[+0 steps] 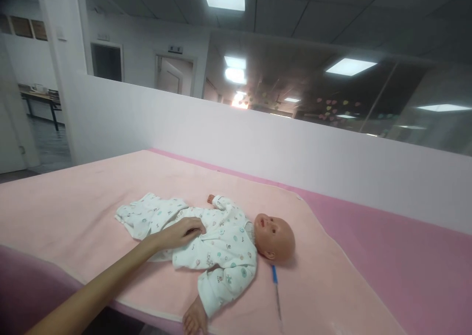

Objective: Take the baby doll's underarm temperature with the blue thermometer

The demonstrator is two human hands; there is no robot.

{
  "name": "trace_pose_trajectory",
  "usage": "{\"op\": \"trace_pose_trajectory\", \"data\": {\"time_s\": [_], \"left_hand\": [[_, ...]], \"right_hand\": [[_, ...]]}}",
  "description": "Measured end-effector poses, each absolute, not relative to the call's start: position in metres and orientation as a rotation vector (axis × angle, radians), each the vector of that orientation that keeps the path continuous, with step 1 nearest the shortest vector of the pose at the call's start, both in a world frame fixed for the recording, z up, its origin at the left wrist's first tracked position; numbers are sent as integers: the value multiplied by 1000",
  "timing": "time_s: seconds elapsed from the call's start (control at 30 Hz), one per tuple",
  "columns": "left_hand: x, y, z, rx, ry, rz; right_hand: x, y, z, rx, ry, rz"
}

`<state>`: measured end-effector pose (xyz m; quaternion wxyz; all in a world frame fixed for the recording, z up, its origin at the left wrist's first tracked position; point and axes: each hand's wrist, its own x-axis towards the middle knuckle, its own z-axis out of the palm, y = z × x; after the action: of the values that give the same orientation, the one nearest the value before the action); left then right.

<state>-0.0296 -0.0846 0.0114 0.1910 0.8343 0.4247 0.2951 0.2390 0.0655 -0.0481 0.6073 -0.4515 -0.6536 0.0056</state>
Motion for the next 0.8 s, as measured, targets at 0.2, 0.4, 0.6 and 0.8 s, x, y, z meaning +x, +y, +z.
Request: {"op": "trace_pose_trajectory", "data": {"time_s": [0.2, 0.4, 0.6, 0.8], "left_hand": [[-29, -81, 11, 2436, 1165, 762], [-29, -83, 15, 2293, 1149, 768], [-27, -88, 16, 2263, 1194, 802], [-20, -95, 17, 2408, 1332, 730]], "right_hand": [[250, 71, -66, -984, -1073, -103], [256, 94, -85, -981, -1169, -51], [256, 96, -91, -894, -1153, 43], [262, 90, -83, -669, -1183, 75]]}}
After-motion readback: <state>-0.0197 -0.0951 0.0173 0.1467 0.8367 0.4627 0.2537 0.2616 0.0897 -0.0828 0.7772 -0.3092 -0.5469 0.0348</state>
